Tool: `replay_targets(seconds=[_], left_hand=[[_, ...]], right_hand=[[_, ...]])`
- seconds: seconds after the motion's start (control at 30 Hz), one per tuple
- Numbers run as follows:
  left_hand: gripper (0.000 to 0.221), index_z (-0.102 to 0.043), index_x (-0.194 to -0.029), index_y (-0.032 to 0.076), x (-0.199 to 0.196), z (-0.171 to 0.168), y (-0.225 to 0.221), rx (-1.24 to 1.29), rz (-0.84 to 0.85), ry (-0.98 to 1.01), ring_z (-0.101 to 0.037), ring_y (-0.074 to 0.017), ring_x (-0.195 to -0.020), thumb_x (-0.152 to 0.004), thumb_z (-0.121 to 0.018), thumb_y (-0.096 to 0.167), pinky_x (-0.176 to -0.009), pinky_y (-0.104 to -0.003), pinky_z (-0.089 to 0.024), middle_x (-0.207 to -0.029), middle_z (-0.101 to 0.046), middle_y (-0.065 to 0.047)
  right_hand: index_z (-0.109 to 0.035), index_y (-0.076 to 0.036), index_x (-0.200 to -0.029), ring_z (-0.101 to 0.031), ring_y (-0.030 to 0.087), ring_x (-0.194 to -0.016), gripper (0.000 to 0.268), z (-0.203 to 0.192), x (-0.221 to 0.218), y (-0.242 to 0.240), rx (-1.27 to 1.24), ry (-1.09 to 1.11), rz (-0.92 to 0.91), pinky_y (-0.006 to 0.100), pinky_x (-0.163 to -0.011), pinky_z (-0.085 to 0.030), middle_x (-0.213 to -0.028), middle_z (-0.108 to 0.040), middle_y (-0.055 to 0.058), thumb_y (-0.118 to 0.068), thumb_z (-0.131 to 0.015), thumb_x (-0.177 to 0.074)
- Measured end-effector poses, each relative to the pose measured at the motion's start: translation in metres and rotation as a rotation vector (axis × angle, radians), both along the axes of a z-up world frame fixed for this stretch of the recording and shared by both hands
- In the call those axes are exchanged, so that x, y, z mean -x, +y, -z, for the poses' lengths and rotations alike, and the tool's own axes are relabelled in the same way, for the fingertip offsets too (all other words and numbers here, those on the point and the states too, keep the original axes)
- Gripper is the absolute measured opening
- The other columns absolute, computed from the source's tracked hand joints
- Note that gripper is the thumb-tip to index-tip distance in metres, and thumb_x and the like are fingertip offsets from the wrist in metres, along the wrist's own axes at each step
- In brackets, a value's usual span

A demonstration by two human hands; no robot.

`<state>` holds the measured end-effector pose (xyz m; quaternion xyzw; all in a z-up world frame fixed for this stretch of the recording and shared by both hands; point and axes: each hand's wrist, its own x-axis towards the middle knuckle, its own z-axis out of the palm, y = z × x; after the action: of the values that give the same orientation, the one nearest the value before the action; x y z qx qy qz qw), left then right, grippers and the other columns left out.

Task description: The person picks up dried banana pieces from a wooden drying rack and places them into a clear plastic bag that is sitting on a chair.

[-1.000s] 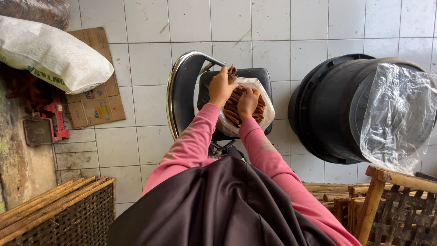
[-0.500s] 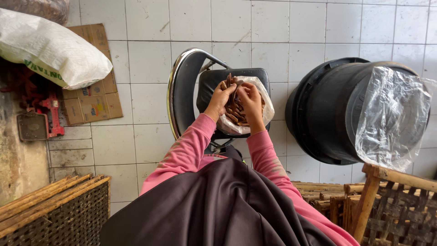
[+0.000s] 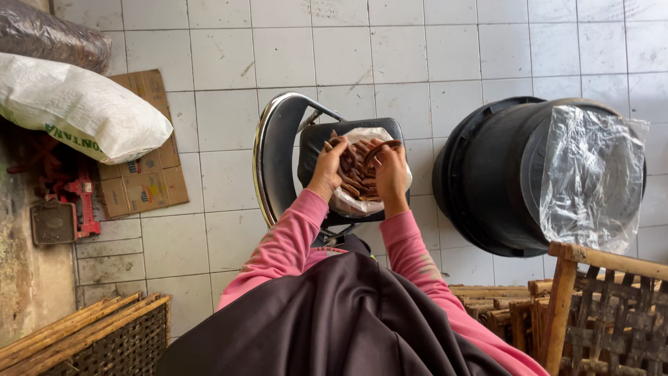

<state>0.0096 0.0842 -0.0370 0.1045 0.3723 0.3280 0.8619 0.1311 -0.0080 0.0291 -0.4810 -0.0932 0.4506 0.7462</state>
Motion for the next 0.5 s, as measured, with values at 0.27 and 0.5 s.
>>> replay_targets(seconds=[0.27,0.5], left_hand=[[0.041,-0.064,-0.109,0.007,0.033,-0.034,-0.040,-1.029,0.553,0.509,-0.071,-0.0295,-0.093,-0.080,-0.085,0.025,-0.074,-0.039,-0.060,-0.108,-0.071,-0.015],[0.053,-0.060,-0.118,0.018,0.014,-0.032,-0.137,-1.532,1.165,0.630,-0.066,-0.0402,-0.107,-0.072,-0.086,0.024,-0.084,-0.047,-0.056,-0.158,-0.032,-0.025]], right_hand=[[-0.063,-0.002,-0.102,-0.062,0.018,-0.087,0.015,0.029,-0.059,-0.003,0.325,-0.852,-0.695,0.033,-0.075,-0.053,-0.094,-0.065,0.007,-0.009,-0.073,-0.094],[-0.069,-0.004,-0.107,-0.068,0.027,-0.095,0.031,0.057,-0.069,0.003,0.353,-1.255,-1.085,0.037,-0.080,-0.053,-0.101,-0.074,0.013,0.004,-0.076,-0.078]])
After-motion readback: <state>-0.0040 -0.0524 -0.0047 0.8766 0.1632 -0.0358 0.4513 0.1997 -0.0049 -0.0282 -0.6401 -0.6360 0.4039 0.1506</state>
